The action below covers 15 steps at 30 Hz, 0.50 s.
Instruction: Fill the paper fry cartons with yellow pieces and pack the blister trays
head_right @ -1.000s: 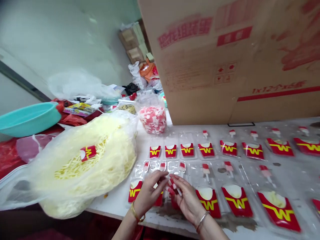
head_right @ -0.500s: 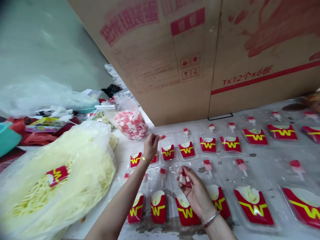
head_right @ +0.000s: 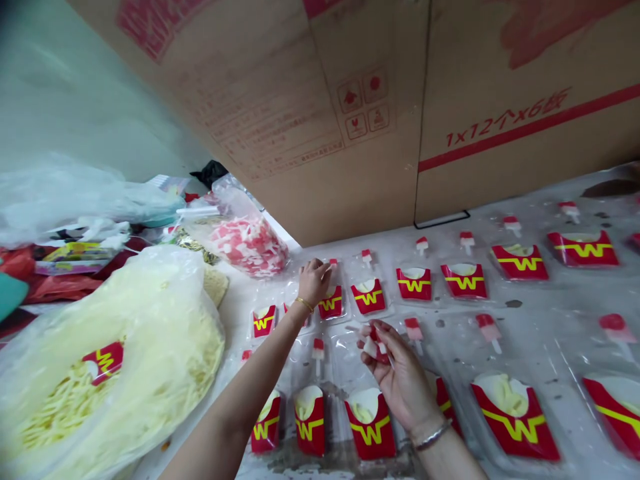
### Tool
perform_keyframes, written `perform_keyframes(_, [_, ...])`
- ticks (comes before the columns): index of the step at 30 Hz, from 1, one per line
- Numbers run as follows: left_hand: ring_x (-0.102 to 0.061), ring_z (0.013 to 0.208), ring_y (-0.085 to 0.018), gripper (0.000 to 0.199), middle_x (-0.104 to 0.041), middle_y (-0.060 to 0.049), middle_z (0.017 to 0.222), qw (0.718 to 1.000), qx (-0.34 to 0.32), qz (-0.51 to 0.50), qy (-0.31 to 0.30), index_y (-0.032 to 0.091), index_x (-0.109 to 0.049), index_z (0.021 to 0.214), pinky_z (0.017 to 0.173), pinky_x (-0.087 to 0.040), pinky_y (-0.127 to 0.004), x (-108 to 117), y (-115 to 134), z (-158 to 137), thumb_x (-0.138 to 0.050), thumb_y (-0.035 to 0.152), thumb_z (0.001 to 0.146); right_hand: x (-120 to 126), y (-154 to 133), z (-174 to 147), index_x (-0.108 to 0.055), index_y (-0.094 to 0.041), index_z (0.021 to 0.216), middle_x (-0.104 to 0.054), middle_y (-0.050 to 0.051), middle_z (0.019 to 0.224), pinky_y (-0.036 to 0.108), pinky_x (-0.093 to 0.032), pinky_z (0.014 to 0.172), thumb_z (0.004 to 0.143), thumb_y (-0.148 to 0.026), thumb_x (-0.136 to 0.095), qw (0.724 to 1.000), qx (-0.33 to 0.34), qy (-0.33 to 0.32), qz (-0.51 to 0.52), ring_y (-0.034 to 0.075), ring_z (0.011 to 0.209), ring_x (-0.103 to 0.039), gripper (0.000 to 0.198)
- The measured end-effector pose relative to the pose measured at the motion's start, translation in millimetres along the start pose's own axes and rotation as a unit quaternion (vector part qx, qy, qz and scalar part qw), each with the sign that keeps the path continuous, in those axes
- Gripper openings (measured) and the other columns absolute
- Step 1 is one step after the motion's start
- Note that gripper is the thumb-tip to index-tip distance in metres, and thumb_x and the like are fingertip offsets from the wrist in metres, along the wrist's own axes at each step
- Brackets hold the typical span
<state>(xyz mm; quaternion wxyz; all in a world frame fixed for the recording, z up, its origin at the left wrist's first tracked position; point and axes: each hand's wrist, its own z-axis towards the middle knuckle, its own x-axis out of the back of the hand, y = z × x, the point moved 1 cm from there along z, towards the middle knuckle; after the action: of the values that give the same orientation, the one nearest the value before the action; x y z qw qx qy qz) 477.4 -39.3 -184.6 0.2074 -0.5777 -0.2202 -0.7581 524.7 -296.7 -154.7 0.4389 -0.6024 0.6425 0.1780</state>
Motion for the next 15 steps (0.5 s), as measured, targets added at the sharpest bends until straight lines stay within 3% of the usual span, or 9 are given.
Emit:
perform_keyframes(3, [-0.048, 0.102, -0.025, 0.021, -0.056, -0.009, 0.113, 0.999, -0.016, 0.026, -0.030, 0.024, -0.066, 0.099, 0.083, -0.036, -0.040, 6.5, 1.3, 2.5, -0.049, 0.030, 0.089, -1.8, 0.8, 1.9, -0.065, -0.019, 0.093, -0.067, 0.003, 0.094, 0.023, -0.053, 0.065, 0.074, -0.026, -0.071, 1.000, 0.004, -0.010, -0.006, 0.017, 0.084, -0.063, 0.021])
perform_keyframes(6, [-0.050, 0.103, -0.025, 0.023, -0.056, -0.010, 0.116, 0.997, 0.014, -0.064, -0.047, 0.021, -0.066, 0.099, 0.085, -0.039, -0.040, 25.8, 9.3, 1.5, -0.049, 0.033, 0.089, -6.2, 0.2, 3.0, -0.065, -0.020, 0.094, -0.067, 0.003, 0.095, 0.023, -0.053, 0.068, 0.074, -0.027, -0.072, 1.000, 0.008, -0.022, -0.012, 0.017, 0.089, -0.063, 0.022])
perform_keyframes(8, [-0.056, 0.094, -0.021, 0.031, -0.060, -0.010, 0.108, 0.973, 0.018, -0.210, -0.098, 0.020, -0.063, 0.106, 0.080, -0.044, -0.033, 46.9, 21.0, -7.7, -0.045, 0.039, 0.091, -9.4, -0.4, 4.6, -0.066, -0.021, 0.094, -0.067, 0.003, 0.097, 0.023, -0.052, 0.069, 0.073, -0.028, -0.072, 0.999, 0.020, -0.027, -0.014, 0.017, 0.089, -0.063, 0.023])
perform_keyframes(10, [-0.059, 0.083, -0.016, 0.038, -0.063, -0.007, 0.097, 0.915, -0.023, -0.356, -0.187, 0.019, -0.057, 0.116, 0.072, -0.046, -0.026, 70.8, 36.8, -24.9, -0.049, 0.045, 0.089, -12.2, -0.2, 7.0, -0.065, -0.022, 0.095, -0.068, 0.003, 0.098, 0.024, -0.053, 0.069, 0.073, -0.029, -0.072, 0.999, 0.040, -0.021, -0.016, 0.016, 0.087, -0.063, 0.024])
perform_keyframes(12, [-0.058, 0.076, -0.013, 0.038, -0.064, -0.004, 0.090, 0.874, -0.066, -0.422, -0.232, 0.019, -0.057, 0.114, 0.066, -0.045, -0.022, 91.9, 51.7, -46.4, -0.056, 0.044, 0.085, -14.9, 1.5, 9.6, -0.066, -0.022, 0.096, -0.068, 0.002, 0.099, 0.025, -0.053, 0.068, 0.074, -0.029, -0.071, 0.998, 0.054, -0.014, -0.019, 0.014, 0.084, -0.063, 0.024])
perform_keyframes(15, [-0.055, 0.069, -0.010, 0.022, -0.064, -0.003, 0.081, 0.886, -0.069, -0.415, -0.195, 0.016, -0.063, 0.095, 0.062, -0.043, -0.020, 108.3, 62.2, -73.8, -0.053, 0.035, 0.088, -19.2, 7.4, 11.8, -0.066, -0.023, 0.099, -0.068, 0.003, 0.102, 0.024, -0.053, 0.068, 0.074, -0.029, -0.071, 0.998, 0.038, -0.024, -0.032, 0.014, 0.084, -0.063, 0.026])
